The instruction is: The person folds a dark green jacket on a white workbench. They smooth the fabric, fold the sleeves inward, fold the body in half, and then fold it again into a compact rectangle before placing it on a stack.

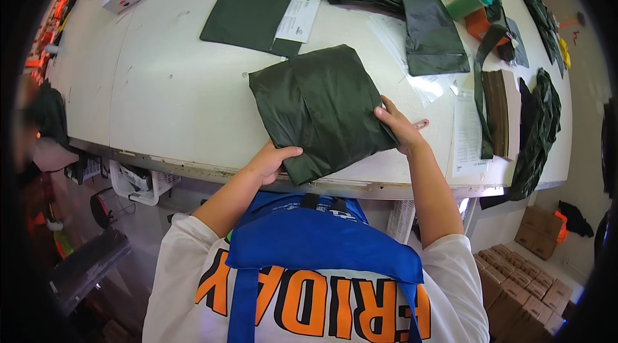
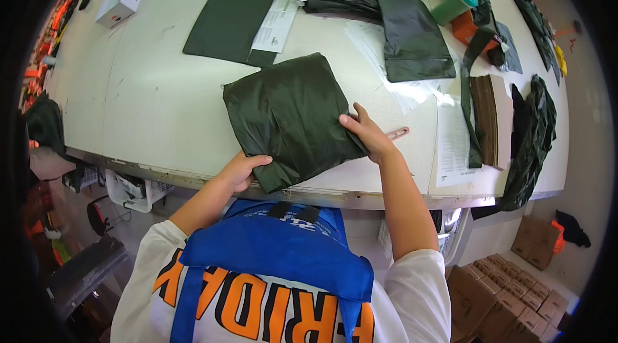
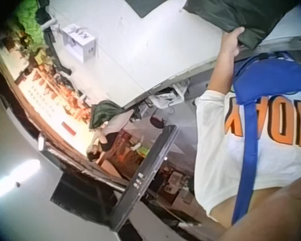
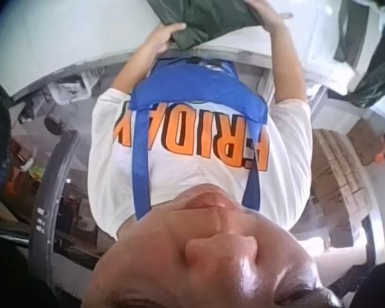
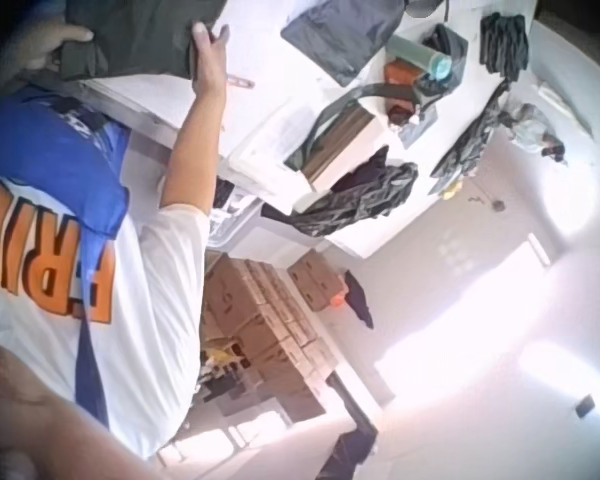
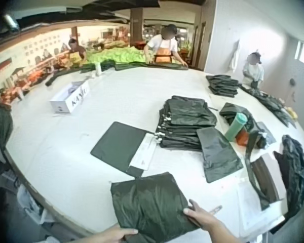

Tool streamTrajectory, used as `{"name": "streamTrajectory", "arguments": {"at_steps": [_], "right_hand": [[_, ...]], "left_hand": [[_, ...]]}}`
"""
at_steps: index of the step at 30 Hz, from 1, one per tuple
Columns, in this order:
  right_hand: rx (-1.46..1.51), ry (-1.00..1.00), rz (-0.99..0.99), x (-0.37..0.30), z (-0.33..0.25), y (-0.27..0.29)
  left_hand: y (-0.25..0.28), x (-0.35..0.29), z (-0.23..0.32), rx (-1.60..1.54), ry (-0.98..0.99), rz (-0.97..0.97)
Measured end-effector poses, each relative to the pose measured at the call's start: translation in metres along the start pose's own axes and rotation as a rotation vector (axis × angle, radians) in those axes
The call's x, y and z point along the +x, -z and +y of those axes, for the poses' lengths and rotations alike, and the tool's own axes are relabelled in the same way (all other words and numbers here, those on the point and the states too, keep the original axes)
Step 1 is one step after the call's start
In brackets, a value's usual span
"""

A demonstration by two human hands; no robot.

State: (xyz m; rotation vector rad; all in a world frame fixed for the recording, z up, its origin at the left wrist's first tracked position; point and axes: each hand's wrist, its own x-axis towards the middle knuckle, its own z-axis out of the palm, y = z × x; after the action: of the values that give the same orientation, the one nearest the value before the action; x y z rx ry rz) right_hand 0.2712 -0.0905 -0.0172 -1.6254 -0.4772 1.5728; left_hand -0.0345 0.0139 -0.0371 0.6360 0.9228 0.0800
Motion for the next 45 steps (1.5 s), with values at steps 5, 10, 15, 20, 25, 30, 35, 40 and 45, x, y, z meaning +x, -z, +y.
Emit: {"name": "streamTrajectory", "arguments": {"at_steps": [5,10,15,20,25,30,35,40,45], "right_hand": [[0.139,-0.258,-0.128,-0.017,0.001,-0.024],[0.31,-0.203,-0.155,-0.04,0.02,-0.044],[0.082,-0.255,-0.077,-0.023,0.035,-0.047],[-0.997,0.192,0.173,-0.001,0.005,-0.066],[-1.188,0.316,0.203,-0.031,-0.012,-0.116],[-1.566,0.442,0.16,-0.06,-0.008,-0.148],[-1.683,0.261,0.081,-0.045,0.007,-0.132],[-1.451,0.156,-0.032,-0.026,-0.017,-0.099],[-1.265,0.169,-0.338,-0.049,-0.061,-0.116]], "left_hand": [[0.009,-0.019,-0.002,-0.043,0.011,-0.038],[0.017,-0.029,-0.023,-0.051,-0.066,-0.064],[0.014,-0.024,-0.026,0.046,-0.023,-0.008],[-0.017,0.001,-0.056,0.027,0.064,0.223],[-0.046,0.005,-0.055,-0.057,0.063,0.286],[-0.058,0.0,-0.038,-0.353,0.122,-0.025],[-0.046,-0.014,-0.042,-0.234,0.307,-0.191],[-0.014,-0.057,0.005,-0.203,0.319,-0.537],[0.036,-0.041,0.091,0.562,-0.587,0.212]]}}
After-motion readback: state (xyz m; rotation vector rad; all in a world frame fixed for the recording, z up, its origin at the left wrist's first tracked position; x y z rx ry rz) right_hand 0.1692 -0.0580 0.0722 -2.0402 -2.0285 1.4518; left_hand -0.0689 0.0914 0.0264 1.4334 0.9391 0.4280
